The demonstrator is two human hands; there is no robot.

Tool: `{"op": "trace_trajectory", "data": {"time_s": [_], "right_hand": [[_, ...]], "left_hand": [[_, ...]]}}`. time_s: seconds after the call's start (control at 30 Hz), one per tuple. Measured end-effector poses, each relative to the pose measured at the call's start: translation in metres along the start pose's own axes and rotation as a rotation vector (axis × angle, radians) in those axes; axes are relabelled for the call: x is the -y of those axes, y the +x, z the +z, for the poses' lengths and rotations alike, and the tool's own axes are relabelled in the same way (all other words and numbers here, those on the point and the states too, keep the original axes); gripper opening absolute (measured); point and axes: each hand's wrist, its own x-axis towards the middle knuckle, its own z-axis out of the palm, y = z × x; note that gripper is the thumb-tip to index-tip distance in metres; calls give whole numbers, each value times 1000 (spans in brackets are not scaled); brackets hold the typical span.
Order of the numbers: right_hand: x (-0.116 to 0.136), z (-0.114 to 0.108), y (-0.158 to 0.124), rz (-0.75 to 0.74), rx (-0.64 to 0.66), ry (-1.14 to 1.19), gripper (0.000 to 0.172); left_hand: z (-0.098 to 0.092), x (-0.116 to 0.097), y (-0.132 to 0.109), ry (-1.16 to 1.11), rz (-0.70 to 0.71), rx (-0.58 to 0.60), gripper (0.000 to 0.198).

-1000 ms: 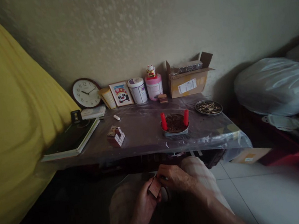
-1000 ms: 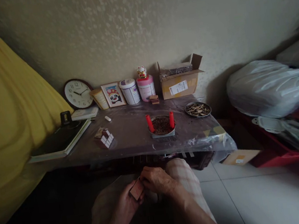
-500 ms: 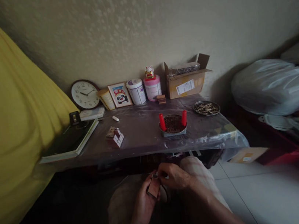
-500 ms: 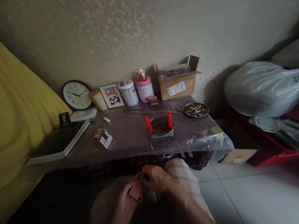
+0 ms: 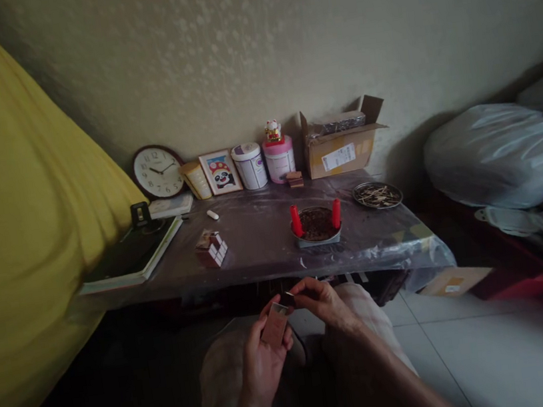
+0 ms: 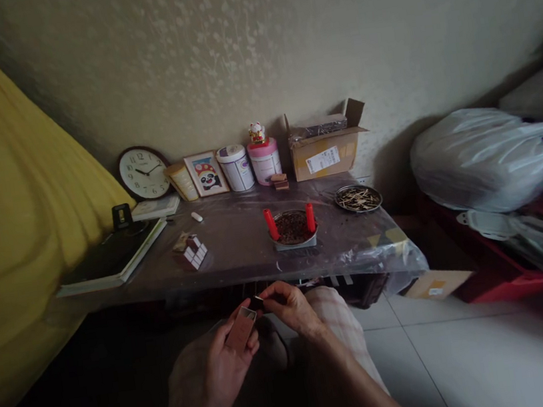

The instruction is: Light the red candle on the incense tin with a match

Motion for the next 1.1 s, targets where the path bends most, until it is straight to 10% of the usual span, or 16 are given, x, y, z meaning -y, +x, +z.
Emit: {"op": "trace_trajectory", "data": {"time_s": [1.1], "right_hand": [[18,23,-9,-145,44,-134,9]], "left_hand": [[7,2,9,115,195,-248,11]]}}
